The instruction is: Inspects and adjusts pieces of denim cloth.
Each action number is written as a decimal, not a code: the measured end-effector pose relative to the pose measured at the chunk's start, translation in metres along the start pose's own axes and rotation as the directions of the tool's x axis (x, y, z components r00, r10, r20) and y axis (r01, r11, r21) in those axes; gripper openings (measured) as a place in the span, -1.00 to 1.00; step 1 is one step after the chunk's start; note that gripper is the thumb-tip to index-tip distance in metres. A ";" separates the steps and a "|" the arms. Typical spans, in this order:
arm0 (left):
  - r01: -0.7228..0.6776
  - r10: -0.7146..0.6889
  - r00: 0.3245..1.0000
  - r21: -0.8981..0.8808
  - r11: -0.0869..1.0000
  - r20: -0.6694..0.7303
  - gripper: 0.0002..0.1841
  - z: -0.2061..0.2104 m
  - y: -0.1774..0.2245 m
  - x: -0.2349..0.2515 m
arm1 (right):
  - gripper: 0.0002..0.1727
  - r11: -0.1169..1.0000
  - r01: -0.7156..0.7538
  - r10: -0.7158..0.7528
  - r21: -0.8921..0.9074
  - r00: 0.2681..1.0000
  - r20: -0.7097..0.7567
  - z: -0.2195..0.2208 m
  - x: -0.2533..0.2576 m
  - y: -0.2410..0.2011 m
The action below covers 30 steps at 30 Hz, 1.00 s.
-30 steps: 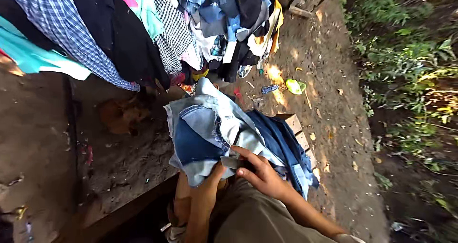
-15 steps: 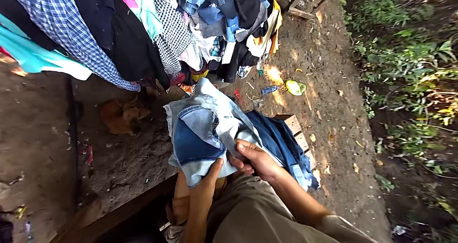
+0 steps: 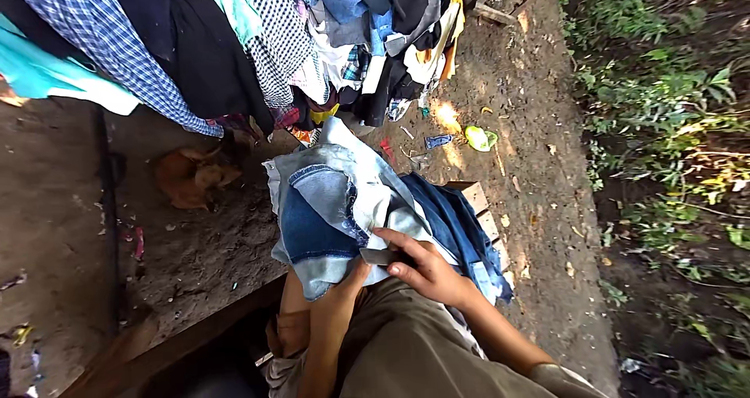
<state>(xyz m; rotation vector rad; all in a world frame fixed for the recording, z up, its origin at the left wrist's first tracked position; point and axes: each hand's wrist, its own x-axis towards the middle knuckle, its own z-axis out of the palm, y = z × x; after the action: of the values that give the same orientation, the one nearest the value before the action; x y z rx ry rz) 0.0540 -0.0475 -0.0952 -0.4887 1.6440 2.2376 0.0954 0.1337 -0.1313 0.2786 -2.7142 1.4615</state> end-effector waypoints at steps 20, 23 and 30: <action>-0.165 0.139 0.975 0.146 0.975 0.173 -0.54 -0.029 -0.024 0.021 | -0.61 0.504 -0.417 0.273 0.756 0.908 0.319 0.002 0.020 -0.006; -0.142 0.128 0.987 0.145 0.979 0.102 -0.37 -0.030 -0.034 0.025 | -0.42 0.864 -0.201 0.160 0.461 0.979 0.127 -0.002 0.012 -0.006; -0.178 0.171 0.981 0.079 0.981 0.094 -0.43 -0.028 -0.038 0.019 | -0.40 0.990 0.000 -0.009 -0.143 0.998 -0.066 0.010 -0.001 0.004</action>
<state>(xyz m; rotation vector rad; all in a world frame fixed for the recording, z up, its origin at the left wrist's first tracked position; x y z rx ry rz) 0.0560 -0.0626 -0.1437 -0.2296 1.7921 2.2616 0.0961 0.1274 -0.1400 0.2255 -2.7450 1.2438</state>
